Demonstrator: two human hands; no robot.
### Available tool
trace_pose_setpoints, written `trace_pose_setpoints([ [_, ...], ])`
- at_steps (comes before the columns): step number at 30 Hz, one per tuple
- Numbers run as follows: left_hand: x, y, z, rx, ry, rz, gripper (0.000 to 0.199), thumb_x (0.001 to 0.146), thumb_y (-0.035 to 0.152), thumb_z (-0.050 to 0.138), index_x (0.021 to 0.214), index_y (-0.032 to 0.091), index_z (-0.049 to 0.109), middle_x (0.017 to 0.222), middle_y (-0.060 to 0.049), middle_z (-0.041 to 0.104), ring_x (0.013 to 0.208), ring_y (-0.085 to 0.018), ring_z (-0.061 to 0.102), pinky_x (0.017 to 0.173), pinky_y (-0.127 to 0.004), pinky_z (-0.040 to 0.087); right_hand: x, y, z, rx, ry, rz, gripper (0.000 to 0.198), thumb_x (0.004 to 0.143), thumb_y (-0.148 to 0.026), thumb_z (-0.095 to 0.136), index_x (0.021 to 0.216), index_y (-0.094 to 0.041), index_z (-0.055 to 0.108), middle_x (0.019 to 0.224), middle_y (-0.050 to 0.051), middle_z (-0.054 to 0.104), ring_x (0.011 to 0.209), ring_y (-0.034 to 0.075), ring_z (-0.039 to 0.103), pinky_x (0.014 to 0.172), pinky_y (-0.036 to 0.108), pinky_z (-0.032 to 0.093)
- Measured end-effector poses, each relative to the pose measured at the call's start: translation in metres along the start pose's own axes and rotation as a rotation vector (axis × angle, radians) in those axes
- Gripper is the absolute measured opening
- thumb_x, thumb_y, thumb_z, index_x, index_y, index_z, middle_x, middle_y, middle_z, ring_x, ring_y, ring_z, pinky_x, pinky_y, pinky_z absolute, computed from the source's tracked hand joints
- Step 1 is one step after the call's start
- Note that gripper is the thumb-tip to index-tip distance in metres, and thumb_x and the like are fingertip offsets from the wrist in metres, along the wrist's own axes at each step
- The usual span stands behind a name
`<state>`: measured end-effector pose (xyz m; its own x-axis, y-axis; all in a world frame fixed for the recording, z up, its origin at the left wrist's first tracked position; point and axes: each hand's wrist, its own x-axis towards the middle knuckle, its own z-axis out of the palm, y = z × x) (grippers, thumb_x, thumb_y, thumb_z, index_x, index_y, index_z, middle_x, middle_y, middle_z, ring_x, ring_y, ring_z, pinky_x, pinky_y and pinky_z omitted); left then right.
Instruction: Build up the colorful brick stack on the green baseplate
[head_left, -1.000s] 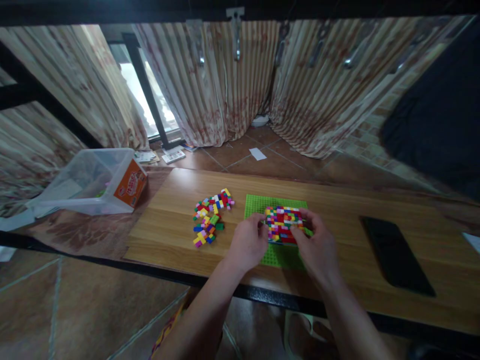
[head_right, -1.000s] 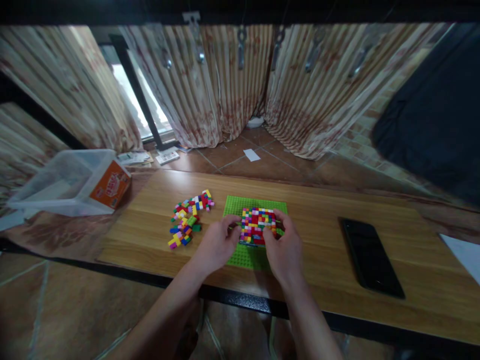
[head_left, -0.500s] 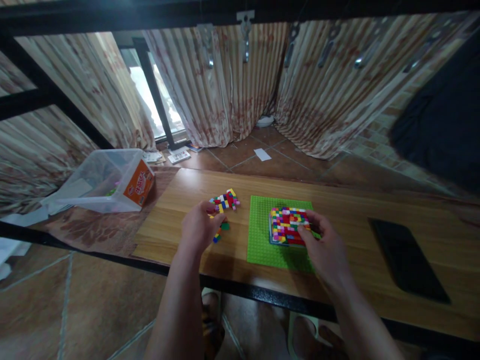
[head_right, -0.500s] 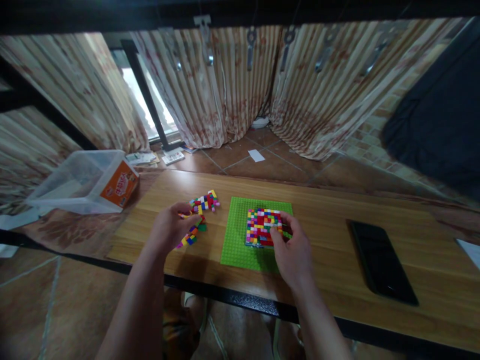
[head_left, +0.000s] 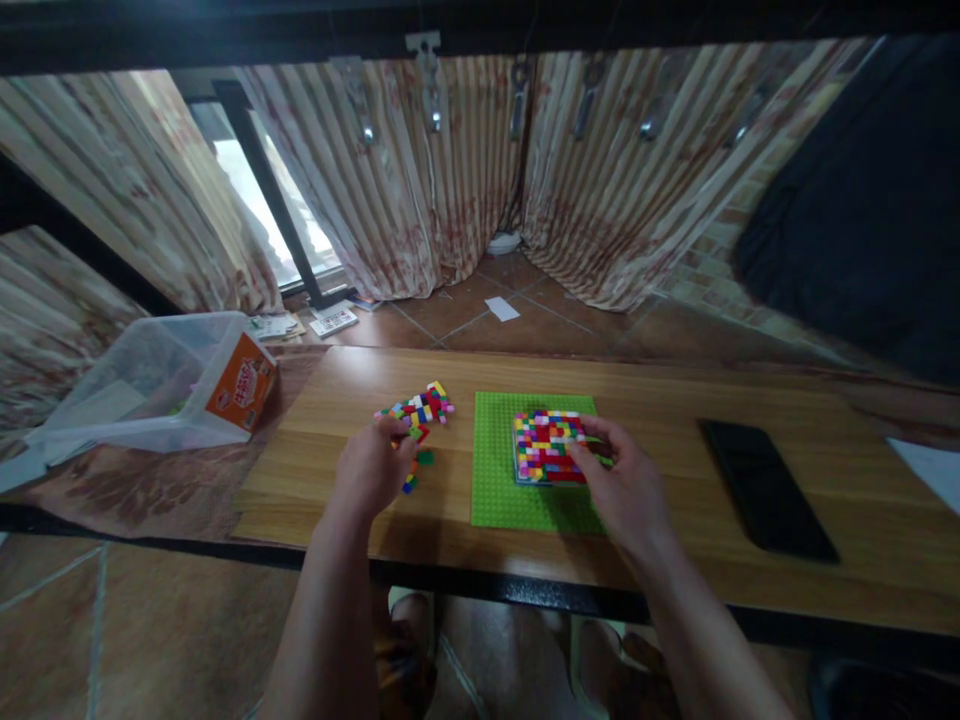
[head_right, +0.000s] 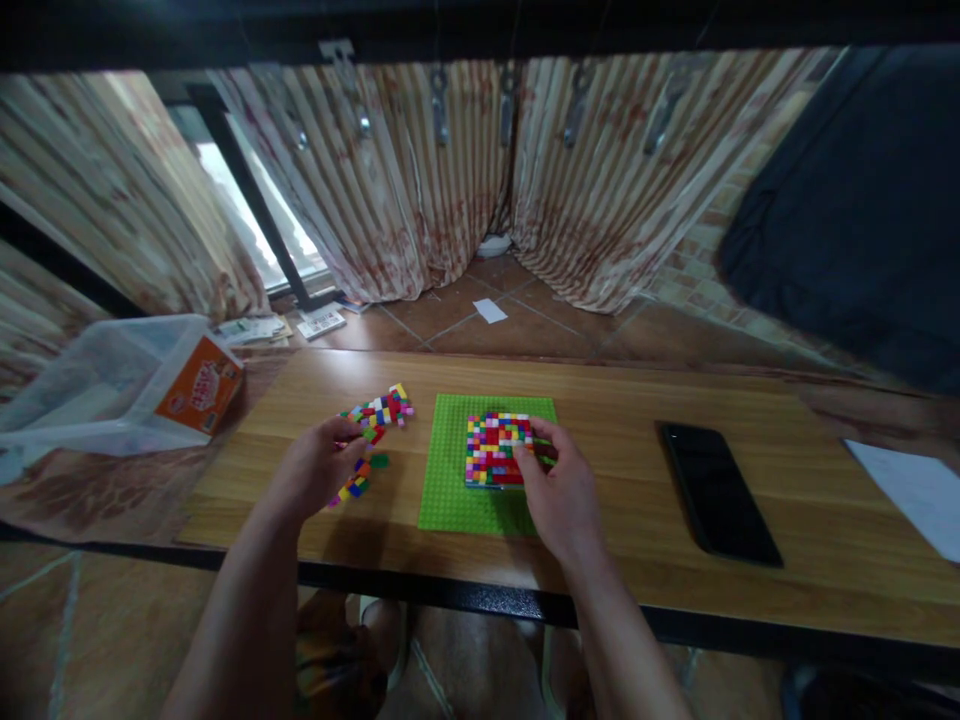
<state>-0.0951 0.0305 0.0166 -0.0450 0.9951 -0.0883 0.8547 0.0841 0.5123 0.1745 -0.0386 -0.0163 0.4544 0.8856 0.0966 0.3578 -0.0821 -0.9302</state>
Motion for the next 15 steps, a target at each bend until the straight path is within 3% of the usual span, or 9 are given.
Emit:
trace_pose_setpoints([
  [4,0.0,0.006,0.003,-0.412,-0.133,0.122,0.017,0.079,0.029,0.057,0.07,0.016,0.065,0.059,0.002,0.057,0.056,-0.012,0.051,0.053,-0.022,0.035,-0.001,-0.002,-0.001,0.007,-0.005,0.02,0.043,0.081,-0.042,0.066,0.116,-0.017,0.067,0.114,0.014,0.072,0.096,0.027,0.069,0.084,0.045,0.056],
  [7,-0.002,0.017,0.006,-0.689,-0.197,0.144,0.022,0.074,0.038,0.066,0.077,0.016,0.066,0.071,0.001,0.063,0.062,-0.012,0.053,0.056,-0.022,0.041,-0.001,-0.001,-0.001,0.004,-0.009,0.016,0.041,0.082,-0.042,0.065,0.115,-0.018,0.068,0.113,0.013,0.072,0.095,0.027,0.069,0.086,0.046,0.056],
  [10,-0.006,0.027,0.009,-0.803,-0.219,0.103,0.036,0.069,0.044,0.073,0.089,0.016,0.069,0.084,-0.002,0.068,0.065,-0.012,0.055,0.059,-0.023,0.045,-0.001,-0.002,-0.002,0.018,-0.02,0.019,0.041,0.083,-0.042,0.065,0.117,-0.02,0.067,0.114,0.012,0.072,0.095,0.026,0.069,0.084,0.045,0.056],
  [12,-0.008,0.032,0.012,-0.838,-0.248,0.075,0.039,0.068,0.045,0.075,0.093,0.015,0.07,0.081,-0.002,0.067,0.064,-0.011,0.054,0.058,-0.023,0.045,-0.002,-0.006,-0.003,-0.02,0.021,-0.01,0.04,0.083,-0.042,0.064,0.116,-0.019,0.067,0.112,0.013,0.071,0.094,0.026,0.068,0.084,0.044,0.055],
  [15,-0.013,0.038,0.019,-0.962,-0.318,0.042,0.038,0.07,0.042,0.076,0.095,0.014,0.071,0.075,-0.001,0.066,0.066,-0.011,0.058,0.063,-0.024,0.047,-0.006,-0.017,-0.005,-0.109,0.13,-0.178,0.032,0.086,-0.04,0.062,0.111,-0.021,0.069,0.11,0.011,0.07,0.095,0.025,0.066,0.089,0.044,0.053],
])
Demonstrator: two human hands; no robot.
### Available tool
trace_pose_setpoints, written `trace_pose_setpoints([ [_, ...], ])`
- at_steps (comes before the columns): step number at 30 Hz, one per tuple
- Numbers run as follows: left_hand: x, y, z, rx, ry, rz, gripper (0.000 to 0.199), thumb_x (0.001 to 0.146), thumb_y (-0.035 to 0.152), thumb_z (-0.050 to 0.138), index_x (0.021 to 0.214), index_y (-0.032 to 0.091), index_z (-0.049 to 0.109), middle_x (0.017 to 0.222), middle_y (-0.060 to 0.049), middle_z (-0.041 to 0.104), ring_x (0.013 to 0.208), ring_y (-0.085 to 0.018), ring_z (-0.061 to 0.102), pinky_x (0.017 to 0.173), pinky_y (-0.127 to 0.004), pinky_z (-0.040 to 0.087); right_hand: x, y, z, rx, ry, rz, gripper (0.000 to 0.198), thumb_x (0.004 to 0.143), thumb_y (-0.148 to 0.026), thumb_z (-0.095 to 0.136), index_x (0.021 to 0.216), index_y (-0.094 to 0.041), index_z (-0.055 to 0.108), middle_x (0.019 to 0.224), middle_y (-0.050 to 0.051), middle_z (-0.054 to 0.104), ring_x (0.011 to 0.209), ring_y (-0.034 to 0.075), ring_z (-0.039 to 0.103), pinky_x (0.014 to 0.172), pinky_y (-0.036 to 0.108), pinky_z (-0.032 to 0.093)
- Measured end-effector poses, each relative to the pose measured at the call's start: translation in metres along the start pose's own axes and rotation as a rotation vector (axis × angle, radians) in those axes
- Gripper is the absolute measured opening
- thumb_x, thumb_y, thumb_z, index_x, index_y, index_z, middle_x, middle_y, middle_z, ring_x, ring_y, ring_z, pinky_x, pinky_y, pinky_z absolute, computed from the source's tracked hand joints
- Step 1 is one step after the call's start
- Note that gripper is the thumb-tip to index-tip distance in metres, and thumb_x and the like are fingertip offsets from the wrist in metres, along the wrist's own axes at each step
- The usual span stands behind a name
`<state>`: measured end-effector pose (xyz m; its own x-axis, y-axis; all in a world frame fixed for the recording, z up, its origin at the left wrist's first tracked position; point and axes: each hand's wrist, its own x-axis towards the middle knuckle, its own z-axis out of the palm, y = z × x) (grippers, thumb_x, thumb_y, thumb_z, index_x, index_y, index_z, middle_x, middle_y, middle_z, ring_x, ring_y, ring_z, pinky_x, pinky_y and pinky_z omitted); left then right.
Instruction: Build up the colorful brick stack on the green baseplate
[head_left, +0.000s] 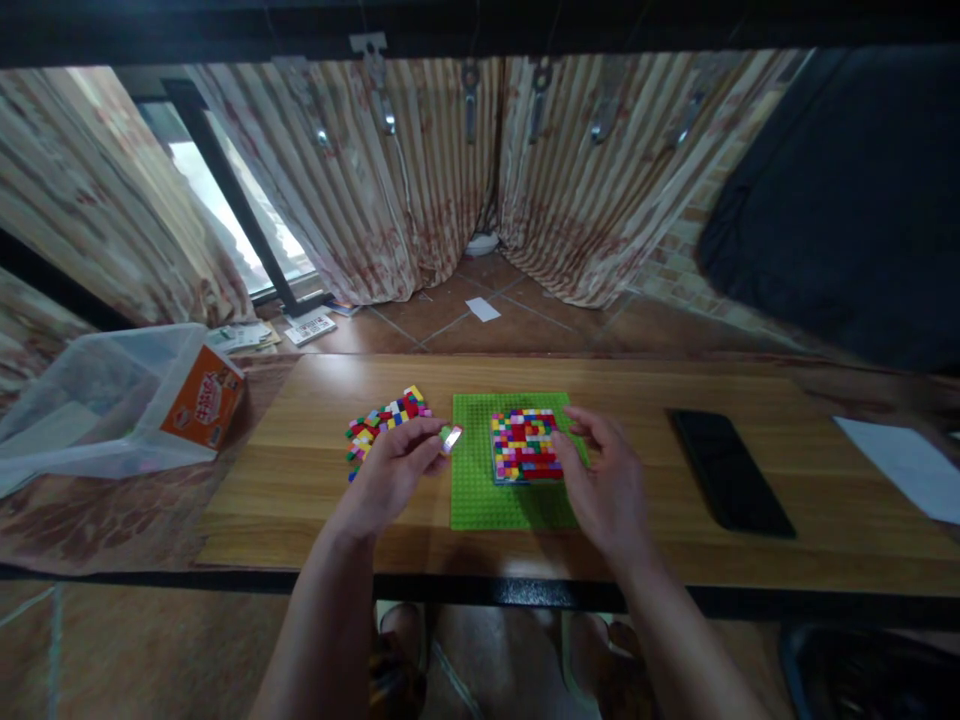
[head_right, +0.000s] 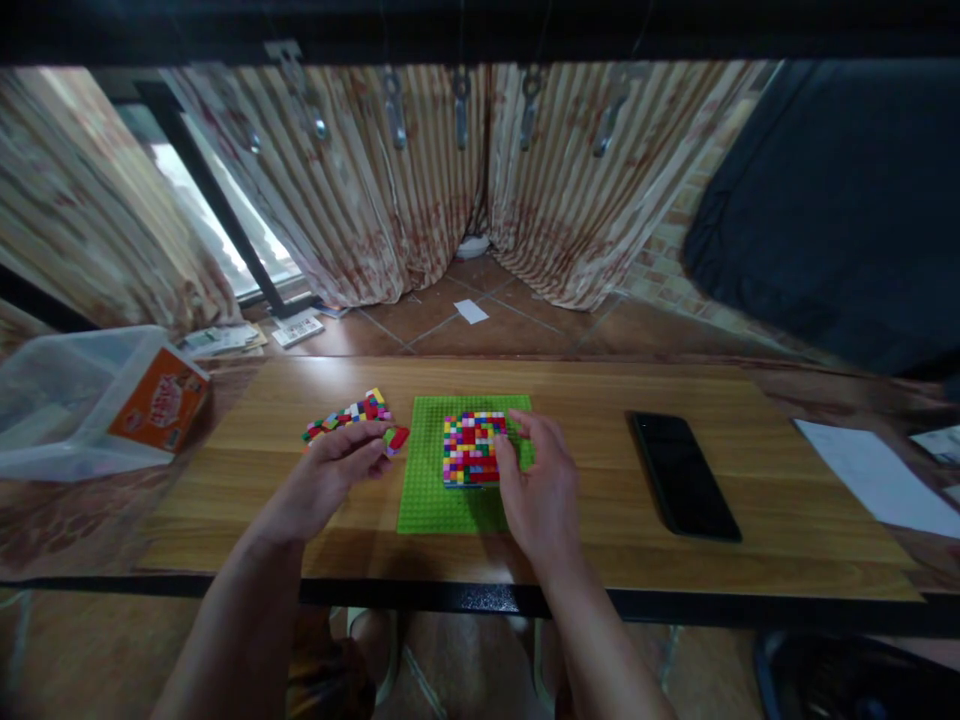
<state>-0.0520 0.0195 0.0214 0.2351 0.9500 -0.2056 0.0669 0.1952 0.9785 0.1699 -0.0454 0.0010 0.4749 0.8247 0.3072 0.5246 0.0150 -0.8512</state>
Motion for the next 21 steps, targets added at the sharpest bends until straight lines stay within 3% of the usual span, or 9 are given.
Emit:
trace_pose_setpoints([
  [3,-0.003,-0.004,0.013,-0.155,-0.089,-0.031,0.038,0.07,0.039,0.079,0.098,0.014,0.071,0.075,-0.001,0.067,0.068,-0.012,0.061,0.068,-0.025,0.05,-0.005,-0.014,0.0,0.067,0.003,-0.113,0.023,0.09,-0.038,0.059,0.105,-0.025,0.07,0.101,0.006,0.07,0.086,0.02,0.064,0.083,0.037,0.053],
  [6,-0.006,-0.006,0.025,-0.21,-0.206,-0.026,0.035,0.073,0.036,0.08,0.099,0.014,0.071,0.078,-0.002,0.069,0.07,-0.012,0.062,0.072,-0.026,0.051,-0.012,-0.025,0.006,0.22,-0.113,-0.078,0.023,0.089,-0.037,0.064,0.108,-0.026,0.07,0.093,0.002,0.07,0.076,0.016,0.062,0.073,0.031,0.053],
  [10,-0.009,-0.004,0.036,-0.201,-0.365,0.016,0.033,0.077,0.035,0.078,0.101,0.014,0.072,0.087,-0.006,0.073,0.076,-0.013,0.064,0.075,-0.027,0.052,-0.017,-0.031,0.012,0.301,-0.23,-0.048,0.024,0.085,-0.035,0.069,0.107,-0.025,0.07,0.091,0.001,0.072,0.078,0.016,0.064,0.073,0.03,0.052],
  [14,-0.008,-0.001,0.04,-0.147,-0.366,0.071,0.033,0.074,0.031,0.08,0.103,0.017,0.073,0.098,-0.007,0.075,0.085,-0.017,0.067,0.08,-0.029,0.054,-0.016,-0.033,0.013,0.394,-0.242,-0.041,0.012,0.085,-0.033,0.07,0.095,-0.026,0.073,0.09,0.001,0.073,0.079,0.016,0.066,0.072,0.03,0.052],
  [21,-0.003,-0.004,0.04,-0.103,-0.309,0.119,0.026,0.07,0.028,0.083,0.094,0.02,0.077,0.087,-0.005,0.076,0.08,-0.018,0.068,0.073,-0.028,0.056,-0.015,-0.033,0.014,0.521,-0.259,0.028,0.017,0.082,-0.039,0.072,0.092,-0.026,0.074,0.082,-0.001,0.07,0.07,0.014,0.061,0.066,0.027,0.05],
])
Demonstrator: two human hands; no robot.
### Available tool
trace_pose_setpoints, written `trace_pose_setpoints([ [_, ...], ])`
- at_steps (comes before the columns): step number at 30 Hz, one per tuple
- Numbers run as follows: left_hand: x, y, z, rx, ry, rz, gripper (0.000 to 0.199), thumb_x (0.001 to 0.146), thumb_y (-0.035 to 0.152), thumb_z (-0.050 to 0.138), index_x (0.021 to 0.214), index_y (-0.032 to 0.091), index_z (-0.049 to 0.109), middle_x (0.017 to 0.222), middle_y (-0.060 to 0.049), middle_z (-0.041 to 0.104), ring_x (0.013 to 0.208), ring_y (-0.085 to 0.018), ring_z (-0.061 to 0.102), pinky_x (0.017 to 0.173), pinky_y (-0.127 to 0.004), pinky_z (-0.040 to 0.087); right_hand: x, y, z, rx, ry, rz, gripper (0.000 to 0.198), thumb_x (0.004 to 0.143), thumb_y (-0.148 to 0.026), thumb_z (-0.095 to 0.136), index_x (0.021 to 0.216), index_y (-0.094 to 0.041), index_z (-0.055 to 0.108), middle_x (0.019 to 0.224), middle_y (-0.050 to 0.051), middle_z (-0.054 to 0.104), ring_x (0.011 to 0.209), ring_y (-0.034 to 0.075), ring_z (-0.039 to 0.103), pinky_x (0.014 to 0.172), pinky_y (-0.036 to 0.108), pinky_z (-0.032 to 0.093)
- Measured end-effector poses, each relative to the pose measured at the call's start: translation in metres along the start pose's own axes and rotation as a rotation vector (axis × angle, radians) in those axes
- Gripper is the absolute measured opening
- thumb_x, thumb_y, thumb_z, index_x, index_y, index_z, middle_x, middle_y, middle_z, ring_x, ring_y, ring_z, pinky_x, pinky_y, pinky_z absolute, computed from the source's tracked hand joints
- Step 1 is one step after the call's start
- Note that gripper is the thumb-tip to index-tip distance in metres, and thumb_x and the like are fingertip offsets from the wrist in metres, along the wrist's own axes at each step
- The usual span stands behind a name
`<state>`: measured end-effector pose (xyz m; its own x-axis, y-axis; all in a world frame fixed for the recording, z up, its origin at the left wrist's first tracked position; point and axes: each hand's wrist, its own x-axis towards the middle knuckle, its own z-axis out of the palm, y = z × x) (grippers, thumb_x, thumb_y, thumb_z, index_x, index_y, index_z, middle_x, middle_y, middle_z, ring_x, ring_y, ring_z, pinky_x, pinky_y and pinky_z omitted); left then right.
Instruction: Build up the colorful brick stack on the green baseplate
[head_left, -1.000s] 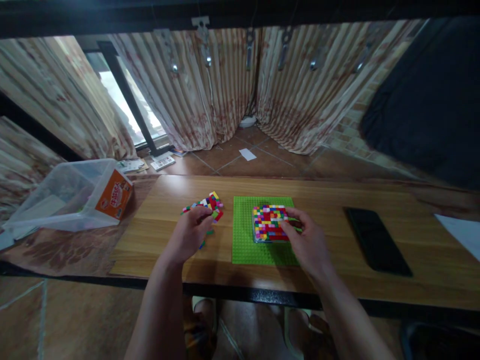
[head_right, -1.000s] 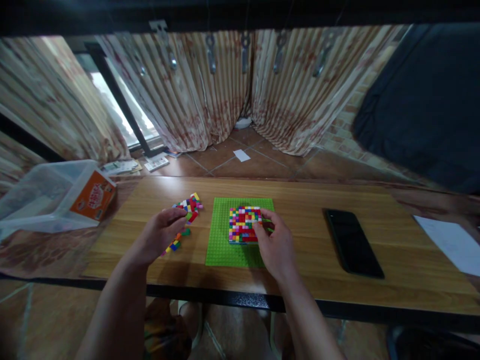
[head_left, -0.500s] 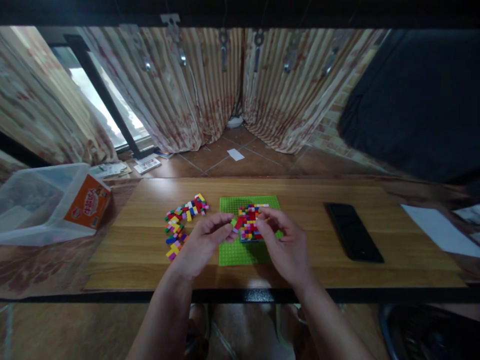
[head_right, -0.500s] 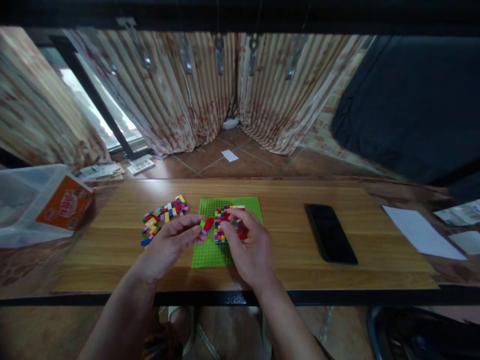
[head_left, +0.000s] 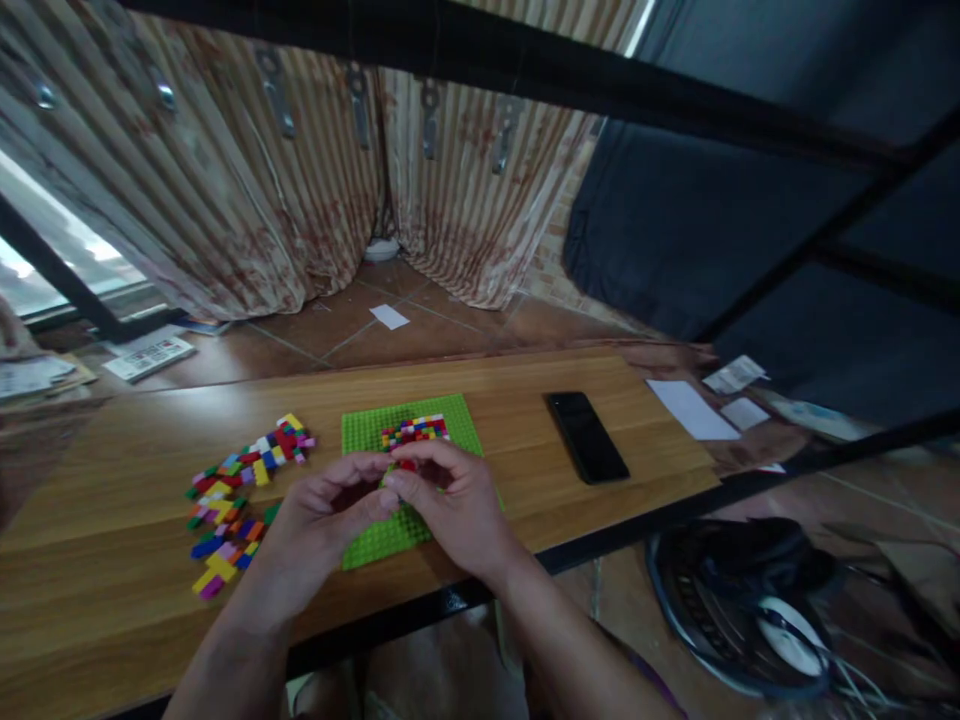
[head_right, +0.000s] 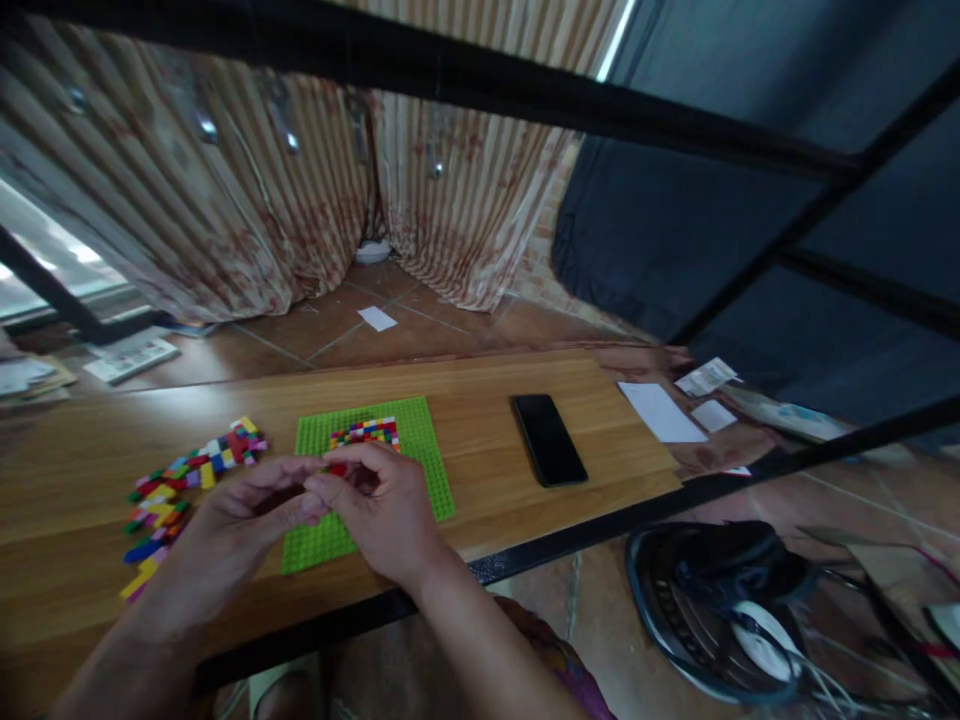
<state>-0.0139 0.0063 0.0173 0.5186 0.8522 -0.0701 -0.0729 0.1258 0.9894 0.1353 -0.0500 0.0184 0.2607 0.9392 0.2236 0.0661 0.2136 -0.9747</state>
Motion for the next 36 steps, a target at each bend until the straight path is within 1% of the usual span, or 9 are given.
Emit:
trace_pose_setpoints([
  [7,0.0,-0.001,0.003,-0.073,0.027,0.025,0.023,0.068,0.027,0.085,0.09,0.023,0.079,0.078,-0.003,0.075,0.07,-0.015,0.067,0.065,-0.024,0.056,0.002,-0.006,0.003,0.151,0.013,0.012,0.02,0.076,-0.046,0.076,0.082,-0.027,0.075,0.071,-0.002,0.065,0.064,0.013,0.06,0.059,0.026,0.05],
  [11,-0.002,0.001,0.006,-0.109,0.055,0.032,0.023,0.065,0.027,0.086,0.087,0.023,0.08,0.075,-0.002,0.074,0.064,-0.013,0.066,0.061,-0.023,0.057,0.002,-0.008,0.004,0.157,0.032,0.012,0.02,0.076,-0.047,0.077,0.079,-0.028,0.075,0.07,-0.002,0.067,0.063,0.014,0.063,0.059,0.028,0.052],
  [18,-0.001,0.0,0.011,-0.169,0.082,0.036,0.026,0.062,0.025,0.088,0.086,0.02,0.08,0.076,-0.003,0.076,0.06,-0.012,0.064,0.058,-0.021,0.056,0.0,-0.008,0.003,0.171,0.032,-0.005,0.015,0.077,-0.042,0.078,0.081,-0.028,0.076,0.072,-0.002,0.068,0.061,0.014,0.064,0.059,0.028,0.054],
  [22,-0.003,0.003,0.016,-0.289,0.102,0.027,0.027,0.059,0.024,0.09,0.083,0.018,0.079,0.071,-0.002,0.075,0.058,-0.011,0.065,0.056,-0.02,0.054,0.0,-0.008,0.001,0.203,0.045,0.006,0.01,0.077,-0.034,0.078,0.083,-0.027,0.078,0.072,-0.002,0.07,0.06,0.012,0.064,0.057,0.025,0.054],
  [25,-0.004,0.004,0.019,-0.389,0.092,0.025,0.026,0.059,0.023,0.091,0.083,0.019,0.079,0.067,-0.001,0.074,0.056,-0.009,0.064,0.057,-0.019,0.053,0.001,-0.007,0.0,0.265,0.067,0.034,0.01,0.078,-0.034,0.078,0.085,-0.026,0.078,0.071,-0.002,0.072,0.058,0.011,0.065,0.056,0.024,0.054],
  [28,-0.003,0.004,0.021,-0.431,0.092,0.004,0.026,0.061,0.024,0.09,0.085,0.018,0.079,0.07,-0.001,0.074,0.059,-0.009,0.065,0.06,-0.018,0.054,0.001,-0.006,-0.001,0.289,0.09,0.055,0.011,0.076,-0.035,0.08,0.084,-0.027,0.078,0.071,-0.003,0.073,0.059,0.011,0.065,0.058,0.024,0.055],
  [31,-0.003,0.003,0.021,-0.44,0.113,-0.009,0.027,0.064,0.025,0.089,0.089,0.018,0.079,0.081,-0.001,0.074,0.064,-0.009,0.066,0.064,-0.019,0.055,0.001,-0.005,-0.003,0.289,0.076,0.072,0.012,0.076,-0.034,0.08,0.086,-0.027,0.077,0.073,-0.003,0.073,0.062,0.012,0.066,0.062,0.025,0.056],
  [33,-0.003,0.004,0.021,-0.431,0.128,-0.009,0.028,0.065,0.024,0.088,0.091,0.018,0.079,0.086,-0.001,0.073,0.068,-0.009,0.066,0.065,-0.019,0.056,0.001,-0.005,-0.005,0.263,0.067,0.067,0.012,0.076,-0.032,0.079,0.087,-0.027,0.077,0.076,-0.002,0.074,0.066,0.012,0.066,0.065,0.026,0.056],
  [36,-0.004,0.006,0.018,-0.429,0.156,-0.018,0.03,0.066,0.023,0.087,0.094,0.018,0.078,0.086,-0.001,0.072,0.068,-0.008,0.065,0.065,-0.018,0.056,0.002,-0.003,-0.008,0.199,0.073,0.052,0.014,0.075,-0.028,0.079,0.088,-0.026,0.076,0.077,-0.002,0.073,0.069,0.012,0.064,0.066,0.025,0.053],
])
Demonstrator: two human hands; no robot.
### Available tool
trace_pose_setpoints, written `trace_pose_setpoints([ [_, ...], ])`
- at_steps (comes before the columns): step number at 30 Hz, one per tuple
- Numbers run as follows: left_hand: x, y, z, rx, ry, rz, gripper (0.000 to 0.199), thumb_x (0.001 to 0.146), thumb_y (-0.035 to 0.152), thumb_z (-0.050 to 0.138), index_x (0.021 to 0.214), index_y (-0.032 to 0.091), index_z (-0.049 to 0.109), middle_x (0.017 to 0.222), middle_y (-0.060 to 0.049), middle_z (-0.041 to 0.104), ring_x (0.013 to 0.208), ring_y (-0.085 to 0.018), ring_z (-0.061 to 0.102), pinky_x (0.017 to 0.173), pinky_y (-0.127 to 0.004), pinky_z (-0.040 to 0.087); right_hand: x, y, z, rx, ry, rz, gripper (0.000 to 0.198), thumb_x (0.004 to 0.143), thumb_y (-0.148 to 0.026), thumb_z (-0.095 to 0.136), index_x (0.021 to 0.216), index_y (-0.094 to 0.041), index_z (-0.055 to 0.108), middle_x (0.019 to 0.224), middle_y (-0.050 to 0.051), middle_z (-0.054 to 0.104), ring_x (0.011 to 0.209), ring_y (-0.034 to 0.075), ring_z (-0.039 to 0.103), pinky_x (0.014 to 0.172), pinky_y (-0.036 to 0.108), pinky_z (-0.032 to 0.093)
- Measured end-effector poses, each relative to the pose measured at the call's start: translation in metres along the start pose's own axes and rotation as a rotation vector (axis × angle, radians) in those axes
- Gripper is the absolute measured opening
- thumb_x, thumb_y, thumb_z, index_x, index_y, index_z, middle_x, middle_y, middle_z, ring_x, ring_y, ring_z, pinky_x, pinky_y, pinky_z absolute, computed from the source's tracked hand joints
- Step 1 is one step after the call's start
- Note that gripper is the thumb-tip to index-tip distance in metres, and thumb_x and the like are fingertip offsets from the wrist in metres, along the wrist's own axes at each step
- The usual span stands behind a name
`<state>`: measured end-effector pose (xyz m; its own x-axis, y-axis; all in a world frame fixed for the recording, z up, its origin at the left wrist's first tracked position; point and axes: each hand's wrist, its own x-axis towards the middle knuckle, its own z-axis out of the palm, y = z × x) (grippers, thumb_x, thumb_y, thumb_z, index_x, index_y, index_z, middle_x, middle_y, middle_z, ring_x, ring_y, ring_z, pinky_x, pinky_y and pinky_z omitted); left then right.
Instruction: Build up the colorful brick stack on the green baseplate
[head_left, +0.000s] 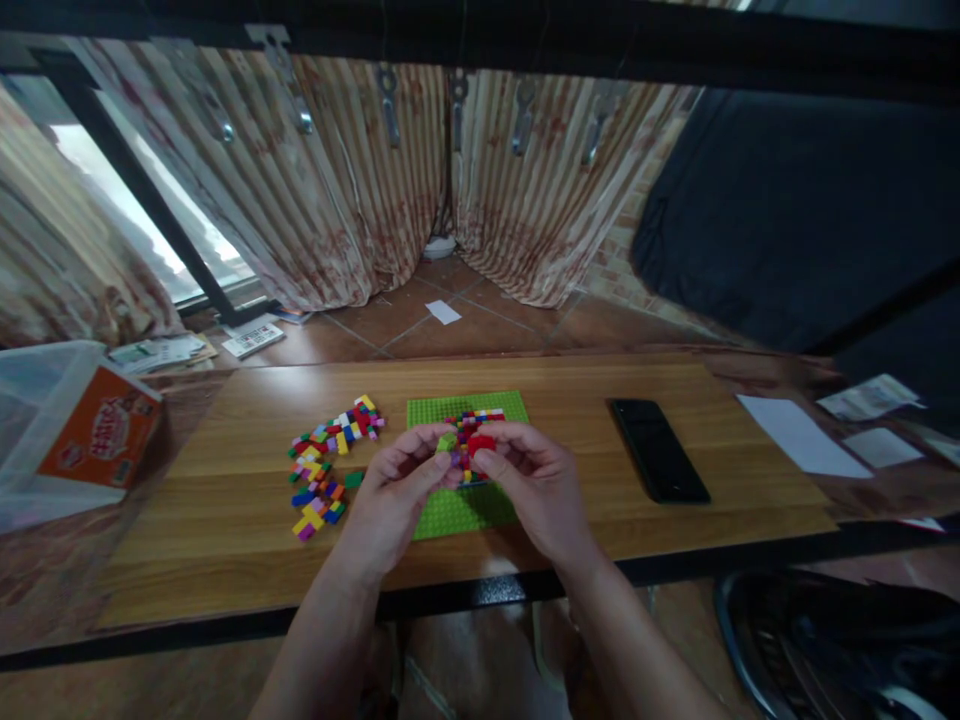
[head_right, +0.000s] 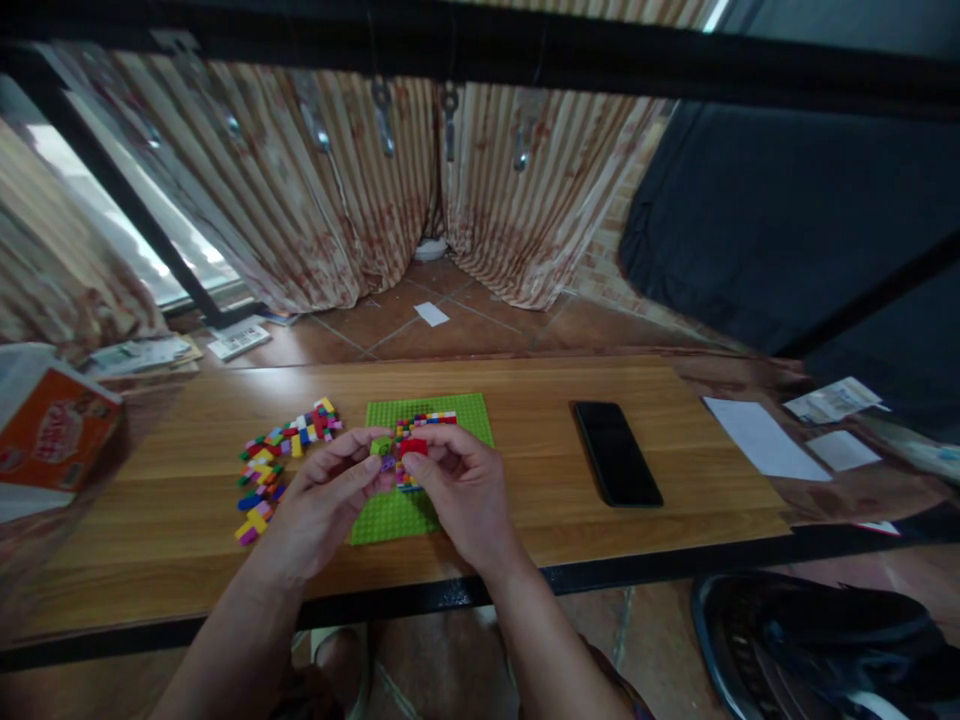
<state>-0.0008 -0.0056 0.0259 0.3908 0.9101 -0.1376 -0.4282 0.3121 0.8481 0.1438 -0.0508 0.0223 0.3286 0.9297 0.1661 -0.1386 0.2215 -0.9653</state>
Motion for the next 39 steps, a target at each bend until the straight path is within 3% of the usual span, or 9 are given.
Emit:
trace_pose_setpoints([
  [6,0.0,0.005,-0.002,-0.03,0.086,-0.027,0.027,0.064,0.021,0.085,0.089,0.015,0.078,0.084,-0.003,0.072,0.067,-0.01,0.064,0.062,-0.019,0.055,0.001,0.002,-0.002,-0.114,0.009,-0.019,0.014,0.077,-0.023,0.073,0.091,-0.024,0.073,0.078,-0.002,0.072,0.07,0.013,0.064,0.066,0.025,0.052],
  [14,0.006,0.009,0.001,-0.031,0.155,-0.07,0.024,0.059,0.016,0.079,0.083,0.013,0.076,0.077,-0.005,0.069,0.067,-0.013,0.061,0.061,-0.022,0.055,0.002,0.0,-0.004,-0.262,-0.017,-0.114,0.025,0.083,-0.022,0.068,0.107,-0.025,0.072,0.103,0.002,0.073,0.089,0.016,0.068,0.08,0.03,0.055],
  [22,0.007,0.007,0.002,0.025,0.143,-0.029,0.014,0.058,0.016,0.074,0.072,0.014,0.071,0.072,-0.002,0.063,0.058,-0.009,0.05,0.053,-0.019,0.045,0.002,-0.006,-0.009,-0.347,-0.003,-0.208,0.019,0.087,-0.02,0.065,0.103,-0.024,0.072,0.1,0.002,0.072,0.092,0.015,0.067,0.083,0.029,0.054],
  [33,0.007,0.01,0.003,0.03,0.162,-0.028,0.011,0.059,0.011,0.065,0.068,0.016,0.06,0.066,0.0,0.059,0.05,-0.005,0.04,0.048,-0.018,0.034,0.005,-0.002,-0.02,-0.4,0.082,-0.16,0.018,0.088,-0.024,0.062,0.104,-0.024,0.07,0.101,0.002,0.075,0.091,0.017,0.069,0.084,0.031,0.054],
  [39,0.006,0.007,0.004,-0.024,0.184,-0.02,0.013,0.06,0.009,0.06,0.071,0.016,0.057,0.065,0.001,0.057,0.047,-0.004,0.036,0.046,-0.017,0.029,0.012,0.004,-0.042,-0.381,0.235,-0.1,0.023,0.088,-0.032,0.063,0.109,-0.025,0.07,0.106,0.004,0.075,0.094,0.02,0.07,0.087,0.037,0.055],
])
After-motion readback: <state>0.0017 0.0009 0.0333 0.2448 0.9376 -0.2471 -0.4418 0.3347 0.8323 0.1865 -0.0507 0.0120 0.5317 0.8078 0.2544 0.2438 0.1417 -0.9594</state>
